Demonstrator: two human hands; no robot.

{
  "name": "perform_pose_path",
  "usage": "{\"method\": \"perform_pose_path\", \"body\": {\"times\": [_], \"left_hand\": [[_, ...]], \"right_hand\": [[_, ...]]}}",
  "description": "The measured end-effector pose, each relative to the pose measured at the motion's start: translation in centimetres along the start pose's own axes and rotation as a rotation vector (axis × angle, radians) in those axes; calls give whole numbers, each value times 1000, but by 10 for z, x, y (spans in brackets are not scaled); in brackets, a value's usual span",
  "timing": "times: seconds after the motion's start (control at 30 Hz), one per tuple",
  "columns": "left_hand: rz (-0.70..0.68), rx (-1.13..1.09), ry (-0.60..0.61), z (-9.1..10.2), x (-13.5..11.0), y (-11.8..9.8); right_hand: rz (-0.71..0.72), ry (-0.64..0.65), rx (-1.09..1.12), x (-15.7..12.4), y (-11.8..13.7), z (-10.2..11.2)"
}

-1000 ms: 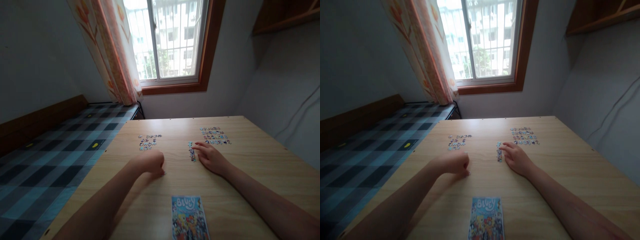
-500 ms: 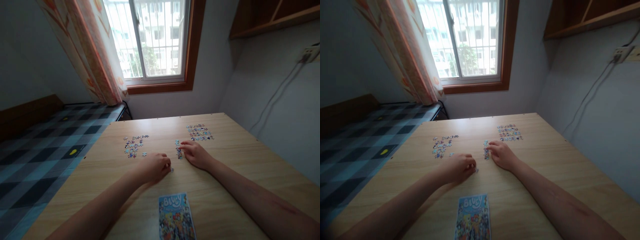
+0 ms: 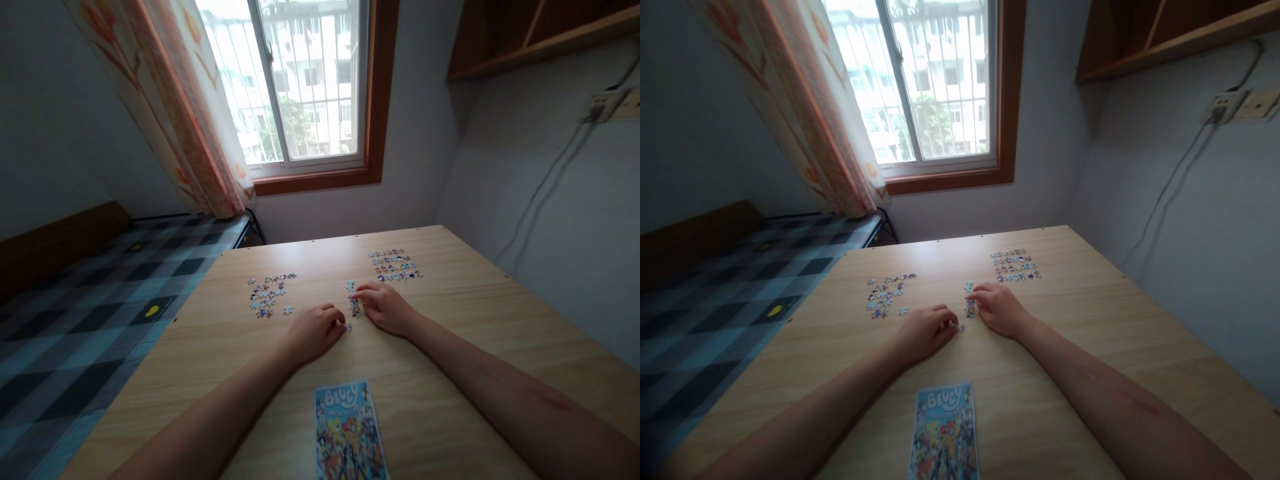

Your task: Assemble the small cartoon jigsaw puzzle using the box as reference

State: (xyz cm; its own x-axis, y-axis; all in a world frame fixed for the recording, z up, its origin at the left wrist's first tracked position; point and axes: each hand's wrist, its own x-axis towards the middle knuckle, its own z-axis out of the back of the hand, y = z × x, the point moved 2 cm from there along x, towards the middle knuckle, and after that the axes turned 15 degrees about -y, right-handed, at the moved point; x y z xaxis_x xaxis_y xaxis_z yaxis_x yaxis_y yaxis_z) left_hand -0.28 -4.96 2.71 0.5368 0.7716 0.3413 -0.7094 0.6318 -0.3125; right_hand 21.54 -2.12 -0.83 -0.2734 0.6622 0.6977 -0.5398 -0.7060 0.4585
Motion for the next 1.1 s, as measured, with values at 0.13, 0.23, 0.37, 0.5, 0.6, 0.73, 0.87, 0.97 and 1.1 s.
{"method": "perform_pose_path", "body": {"times": [0.13, 0.23, 0.37, 0.5, 0.6, 0.73, 0.87, 0.97, 1.1], "left_hand": [[32, 9, -59, -10, 4, 2], [15, 20, -90, -15, 6, 2], [13, 32, -112, -20, 11, 0], [17, 35, -118, -24, 17, -4], [26, 42, -127, -24, 18, -6], [14, 45, -124, -22, 17, -8], [-1, 45, -130, -22, 16, -7], [-9, 43, -141, -22, 15, -7], [-26, 48, -144, -22, 15, -7]], "right_hand": [[4, -12, 3, 0, -2, -2], [9, -18, 9, 0, -3, -2], [15, -20, 9, 0, -3, -2], [19, -15, -2, -1, -4, -3], [29, -6, -26, -1, -5, -4], [32, 9, -57, -1, -5, -3], [20, 19, -61, -1, -4, -2], [13, 26, -69, -1, -4, -1], [-3, 40, -87, -1, -2, 0]]}}
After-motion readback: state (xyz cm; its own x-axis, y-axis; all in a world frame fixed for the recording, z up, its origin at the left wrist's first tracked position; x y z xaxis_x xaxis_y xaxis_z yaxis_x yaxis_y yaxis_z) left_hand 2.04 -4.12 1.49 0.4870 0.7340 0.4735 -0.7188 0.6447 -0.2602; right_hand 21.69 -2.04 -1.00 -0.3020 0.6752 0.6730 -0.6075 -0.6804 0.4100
